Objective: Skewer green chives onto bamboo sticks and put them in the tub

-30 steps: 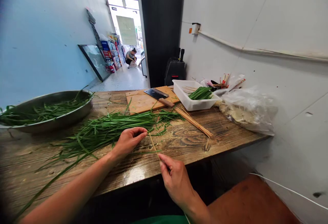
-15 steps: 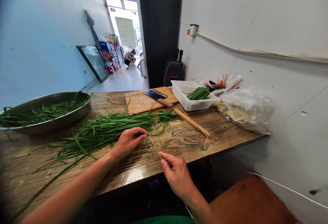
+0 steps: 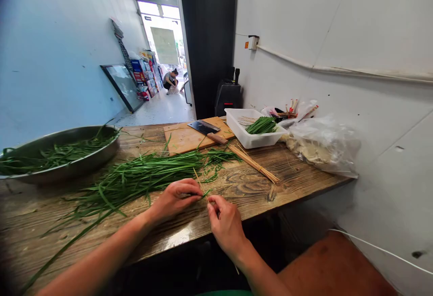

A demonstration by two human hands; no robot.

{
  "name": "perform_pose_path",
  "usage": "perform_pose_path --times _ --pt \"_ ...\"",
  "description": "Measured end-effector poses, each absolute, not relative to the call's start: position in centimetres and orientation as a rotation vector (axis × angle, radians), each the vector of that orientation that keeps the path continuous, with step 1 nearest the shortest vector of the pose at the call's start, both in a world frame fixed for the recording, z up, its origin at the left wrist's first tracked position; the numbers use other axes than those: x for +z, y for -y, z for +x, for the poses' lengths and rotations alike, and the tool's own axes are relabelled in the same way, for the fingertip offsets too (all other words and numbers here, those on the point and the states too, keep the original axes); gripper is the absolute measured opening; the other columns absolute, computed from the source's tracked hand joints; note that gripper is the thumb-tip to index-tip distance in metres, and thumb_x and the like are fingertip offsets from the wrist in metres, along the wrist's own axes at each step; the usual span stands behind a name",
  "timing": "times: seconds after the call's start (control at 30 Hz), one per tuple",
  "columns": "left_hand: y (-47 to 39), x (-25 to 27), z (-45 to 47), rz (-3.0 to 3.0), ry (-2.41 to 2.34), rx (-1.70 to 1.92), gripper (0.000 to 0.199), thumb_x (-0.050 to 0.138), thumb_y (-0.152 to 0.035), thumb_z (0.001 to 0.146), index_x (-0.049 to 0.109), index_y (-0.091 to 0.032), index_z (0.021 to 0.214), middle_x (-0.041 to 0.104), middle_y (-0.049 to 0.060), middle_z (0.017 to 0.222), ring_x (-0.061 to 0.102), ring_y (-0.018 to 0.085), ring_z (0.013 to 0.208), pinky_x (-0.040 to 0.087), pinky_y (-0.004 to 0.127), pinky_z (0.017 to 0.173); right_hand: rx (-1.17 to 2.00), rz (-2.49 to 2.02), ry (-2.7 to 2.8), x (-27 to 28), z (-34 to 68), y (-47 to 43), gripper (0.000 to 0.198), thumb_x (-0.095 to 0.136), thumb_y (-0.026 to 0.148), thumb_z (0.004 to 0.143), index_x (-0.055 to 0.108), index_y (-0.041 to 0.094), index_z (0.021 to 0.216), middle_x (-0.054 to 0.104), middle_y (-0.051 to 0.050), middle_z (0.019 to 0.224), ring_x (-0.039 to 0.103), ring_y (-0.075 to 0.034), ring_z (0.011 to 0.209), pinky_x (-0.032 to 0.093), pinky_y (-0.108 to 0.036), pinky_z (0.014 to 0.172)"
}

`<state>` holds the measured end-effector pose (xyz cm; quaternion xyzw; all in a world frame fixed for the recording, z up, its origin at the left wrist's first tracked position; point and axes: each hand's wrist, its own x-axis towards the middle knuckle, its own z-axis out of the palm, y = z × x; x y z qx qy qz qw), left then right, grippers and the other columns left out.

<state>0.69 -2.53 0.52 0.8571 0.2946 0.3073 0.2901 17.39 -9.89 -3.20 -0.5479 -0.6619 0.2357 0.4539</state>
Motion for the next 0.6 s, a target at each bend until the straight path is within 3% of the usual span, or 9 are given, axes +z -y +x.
perform_pose_path --times 0.13,0.3,0.43,0.6 --pt "2.6 0.9 0.6 2.267 -0.899 0.935 0.019 0.055 -0.031 0.075 0.068 -0.019 0.081 0.064 0.004 0.081 0.057 0.013 0.075 0.044 0.023 0.071 0.539 -1.327 1.616 -3.3 17.0 10.2 0.022 0.042 0.021 0.083 0.058 0.017 0.096 0.064 -0.003 0.075 0.059 -0.013 0.063 0.044 -0.02 0.055" --pt "1.6 0.9 0.0 1.873 -1.237 1.137 0.026 0.056 -0.038 0.073 0.067 -0.015 0.077 0.066 0.005 0.075 0.058 0.015 0.071 0.044 0.023 0.067 0.488 -1.306 1.621 -3.6 16.9 10.7 0.021 0.044 0.022 0.082 0.059 0.017 0.096 0.063 -0.003 0.074 0.058 -0.012 0.058 0.044 -0.019 0.051" --pt "1.3 0.9 -0.3 1.717 -1.243 1.131 0.031 0.058 -0.04 0.07 0.067 -0.015 0.085 0.067 0.005 0.081 0.059 0.016 0.076 0.045 0.024 0.07 0.461 -1.283 1.644 -3.6 16.9 10.9 0.022 0.044 0.024 0.082 0.06 0.017 0.095 0.061 -0.001 0.067 0.055 -0.01 0.051 0.043 -0.019 0.048" --pt "1.9 1.0 0.3 2.007 -1.097 0.963 0.026 0.057 -0.038 0.071 0.068 -0.016 0.079 0.068 0.004 0.081 0.06 0.015 0.076 0.046 0.024 0.072 0.51 -1.291 1.614 -3.0 16.8 10.7 0.022 0.044 0.023 0.082 0.06 0.016 0.095 0.062 -0.002 0.07 0.056 -0.011 0.054 0.043 -0.02 0.051"
